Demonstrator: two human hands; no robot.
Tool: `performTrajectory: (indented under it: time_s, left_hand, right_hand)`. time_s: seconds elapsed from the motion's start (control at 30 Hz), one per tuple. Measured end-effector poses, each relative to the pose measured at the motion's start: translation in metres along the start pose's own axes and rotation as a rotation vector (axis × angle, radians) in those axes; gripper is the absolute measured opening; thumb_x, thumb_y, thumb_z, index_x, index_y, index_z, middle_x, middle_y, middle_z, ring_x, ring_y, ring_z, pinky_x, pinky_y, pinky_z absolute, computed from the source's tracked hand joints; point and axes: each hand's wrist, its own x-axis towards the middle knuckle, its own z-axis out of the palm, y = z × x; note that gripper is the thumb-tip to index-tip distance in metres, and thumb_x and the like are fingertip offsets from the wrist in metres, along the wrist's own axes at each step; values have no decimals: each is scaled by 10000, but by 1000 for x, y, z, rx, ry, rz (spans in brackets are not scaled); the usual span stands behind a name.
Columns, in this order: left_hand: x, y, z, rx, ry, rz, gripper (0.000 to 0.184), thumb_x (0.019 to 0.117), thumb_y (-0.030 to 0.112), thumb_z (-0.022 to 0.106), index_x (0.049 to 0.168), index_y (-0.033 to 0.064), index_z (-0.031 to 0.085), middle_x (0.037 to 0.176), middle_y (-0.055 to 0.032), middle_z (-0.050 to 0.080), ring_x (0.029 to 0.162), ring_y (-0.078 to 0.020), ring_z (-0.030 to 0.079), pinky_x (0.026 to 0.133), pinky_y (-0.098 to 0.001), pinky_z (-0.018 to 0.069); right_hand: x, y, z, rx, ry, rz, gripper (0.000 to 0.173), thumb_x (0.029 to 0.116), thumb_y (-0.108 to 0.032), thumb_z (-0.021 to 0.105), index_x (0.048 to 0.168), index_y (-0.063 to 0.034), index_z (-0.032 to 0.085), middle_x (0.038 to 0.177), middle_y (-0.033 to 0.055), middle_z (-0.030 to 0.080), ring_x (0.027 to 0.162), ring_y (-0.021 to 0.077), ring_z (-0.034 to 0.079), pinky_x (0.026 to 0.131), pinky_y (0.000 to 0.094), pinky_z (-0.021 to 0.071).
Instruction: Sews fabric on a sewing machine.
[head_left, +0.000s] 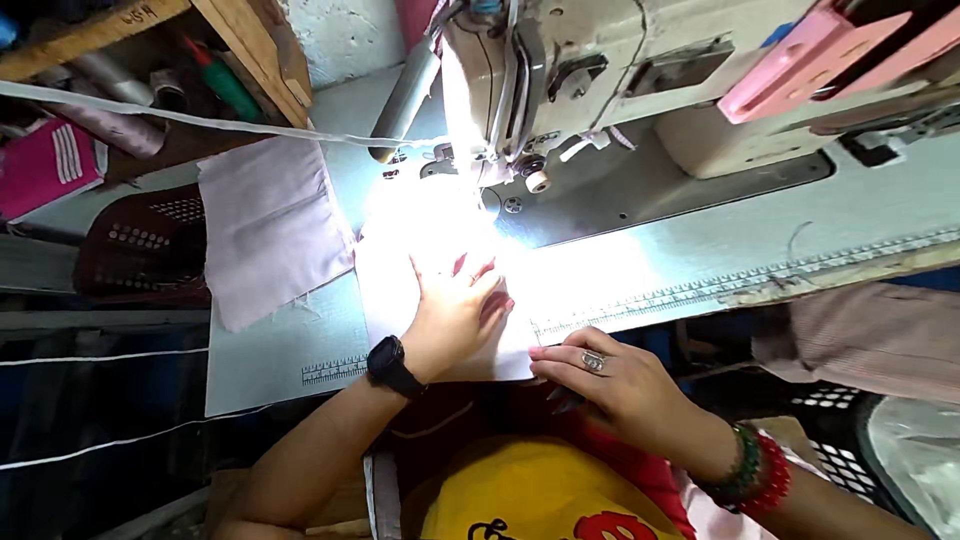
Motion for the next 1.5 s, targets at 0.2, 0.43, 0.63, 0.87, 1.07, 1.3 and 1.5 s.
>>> performTrajectory:
  time_s: [0.2, 0.43, 0.63, 0.87, 1.07, 1.3, 1.5]
  left_hand:
    - [-19, 17, -3, -87, -45, 92, 208, 1029, 228, 546, 1109, 182, 732, 1283, -21, 703, 1314, -337, 582, 1039, -795, 315]
    - [-9, -5, -7, -115, -40, 83, 315, 1048, 235, 500, 1281, 202, 710, 1368, 18, 670, 1360, -276, 549, 1097, -772, 240]
    - [12, -34, -10, -113, -5, 174, 243, 1008, 194, 560, 1131, 197, 769, 1386, -6, 653, 1360, -267, 525, 1126, -692, 249]
    - [44, -67, -20, -123, -55, 214, 233, 990, 197, 590, 1148, 187, 761, 1321, -119, 624, 1289, -301, 542, 1086, -609, 380]
    - [74, -98, -27, -158, -10, 145, 291, 958, 259, 562, 1082, 34, 699, 1183, -148, 652, 1221, -320, 571, 1110, -605, 361]
    - [113, -123, -34, -163, 74, 218, 244, 912, 204, 649, 1006, -17, 694, 1144, -206, 684, 1221, -351, 593, 1105, -489, 414]
    - [84, -87, -28, -149, 279, 83, 162, 904, 97, 553, 876, 52, 706, 984, -103, 698, 1018, -246, 648, 971, -464, 493]
  right_hand:
    - [24, 14, 1, -35, -22, 15, 267, 861, -102, 568, 1054, -157, 744, 1161, 9, 744, 956, 268, 666, 639, 361, 533]
    - [54, 31, 5, -65, -21, 28, 318, 841, -78, 548, 1061, -159, 763, 1063, 24, 752, 898, 286, 669, 585, 393, 514]
    - [76, 47, 10, -81, 2, 34, 322, 834, -67, 557, 1036, -159, 790, 936, 81, 715, 848, 303, 661, 553, 405, 498]
    - [107, 65, 13, -62, 42, 47, 294, 804, -50, 563, 978, -134, 784, 921, 59, 710, 863, 268, 657, 590, 405, 505]
    - [128, 81, 21, -32, 56, 73, 293, 773, -28, 620, 1016, -100, 766, 985, 86, 725, 938, 304, 680, 699, 472, 555]
    - [134, 85, 29, -247, -58, 152, 283, 883, -74, 640, 1147, -102, 738, 1132, 113, 711, 1027, 341, 684, 767, 505, 570]
    - [122, 84, 26, -173, 6, 134, 339, 833, -68, 651, 1140, -154, 766, 1184, 53, 723, 989, 315, 667, 665, 481, 537]
